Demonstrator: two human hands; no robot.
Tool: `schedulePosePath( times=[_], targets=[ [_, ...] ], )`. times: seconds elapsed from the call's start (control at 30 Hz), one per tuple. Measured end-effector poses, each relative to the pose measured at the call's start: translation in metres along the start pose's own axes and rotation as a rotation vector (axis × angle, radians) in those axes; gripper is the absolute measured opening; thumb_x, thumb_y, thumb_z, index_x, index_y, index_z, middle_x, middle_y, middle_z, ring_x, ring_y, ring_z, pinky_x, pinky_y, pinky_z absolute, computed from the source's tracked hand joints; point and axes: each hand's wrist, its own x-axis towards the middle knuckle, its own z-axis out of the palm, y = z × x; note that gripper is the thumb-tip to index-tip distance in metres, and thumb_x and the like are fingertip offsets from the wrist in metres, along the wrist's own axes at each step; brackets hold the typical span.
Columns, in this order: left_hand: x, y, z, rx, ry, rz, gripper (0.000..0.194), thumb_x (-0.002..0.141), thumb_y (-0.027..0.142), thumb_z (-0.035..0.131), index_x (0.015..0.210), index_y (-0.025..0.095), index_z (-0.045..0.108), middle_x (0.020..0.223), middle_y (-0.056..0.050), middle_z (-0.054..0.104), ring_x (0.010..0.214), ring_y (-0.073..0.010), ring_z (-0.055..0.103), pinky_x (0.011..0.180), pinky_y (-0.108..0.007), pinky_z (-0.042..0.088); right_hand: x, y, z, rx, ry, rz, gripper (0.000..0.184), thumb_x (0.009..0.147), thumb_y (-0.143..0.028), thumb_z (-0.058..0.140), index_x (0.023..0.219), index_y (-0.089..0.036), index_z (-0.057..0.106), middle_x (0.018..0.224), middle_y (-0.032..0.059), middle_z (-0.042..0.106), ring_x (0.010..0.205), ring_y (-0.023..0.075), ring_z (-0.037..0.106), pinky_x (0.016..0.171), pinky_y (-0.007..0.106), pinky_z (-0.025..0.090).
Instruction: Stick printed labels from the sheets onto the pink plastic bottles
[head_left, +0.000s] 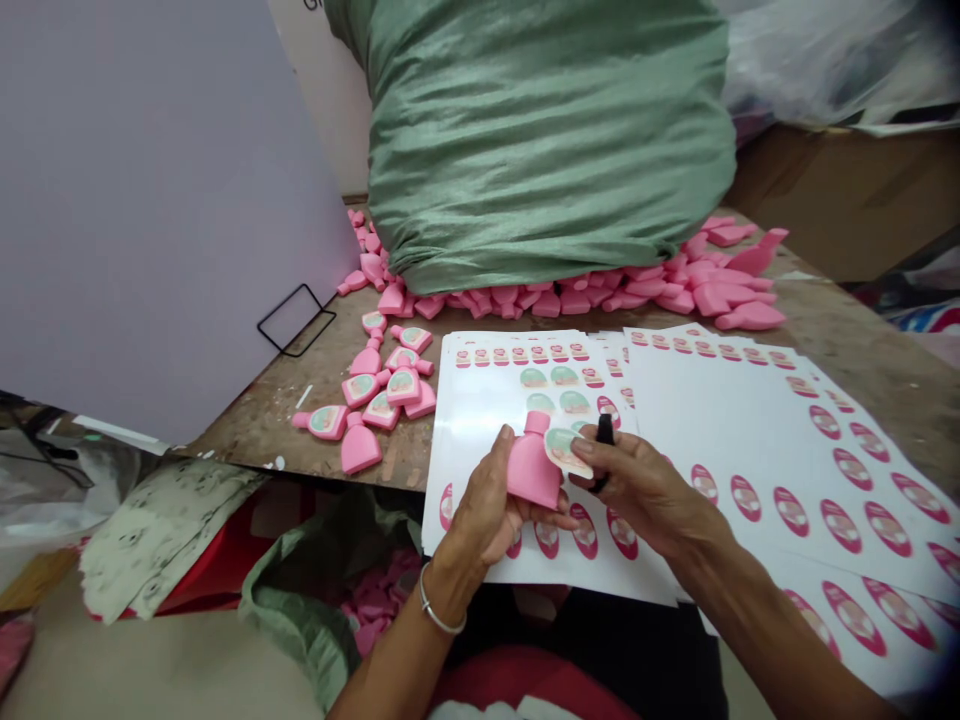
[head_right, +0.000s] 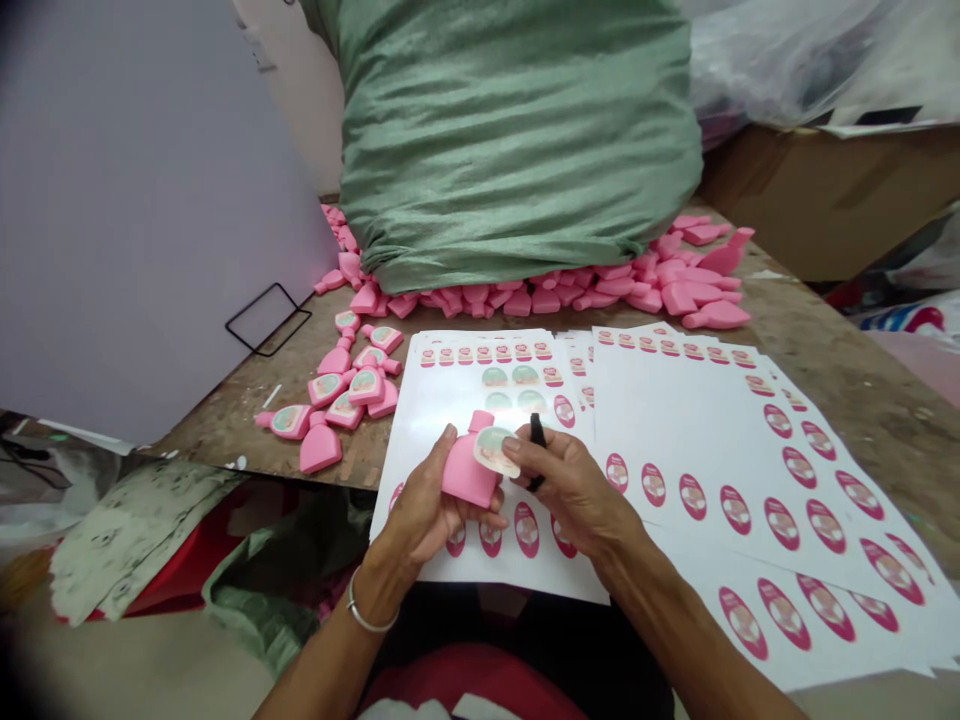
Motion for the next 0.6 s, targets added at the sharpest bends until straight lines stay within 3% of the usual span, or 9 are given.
schedulePosePath(
  times=[0.2,0.6],
  targets=[
    [0.0000,-0.0044,0.0026,0.008,0.070,0.071,0.052,0.086,0.055,0.052,0.098,0.005,0.064,0.071,-0.010,0.069,0.060,-0.0198,0.068,0.052,-0.027,0.056,-0.0049,0.0027,0.0038,-0.465,0.142,-0.299,0.033,0.073,-0.044,0.071,0.062,-0.018,0.053,0.060,-0.0039,0.039,0.057,0.0089,0.036,0.052,0.023,0.033],
    [0.0037,-0.0023,-0.0010,-0.083,0.044,0.032,0.052,0.092,0.051,0.044,0.102,0.004,0.065,0.076,-0.013,0.071,0.067,-0.0214,0.070,0.057,-0.030,0.059,-0.0035,0.0076,0.0054,-0.598,0.105,-0.338,0.034,0.074,-0.049,0.067,0.064,-0.019,0.056,0.057,-0.0036,0.042,0.053,0.0093,0.037,0.047,0.023,0.033]
  ],
)
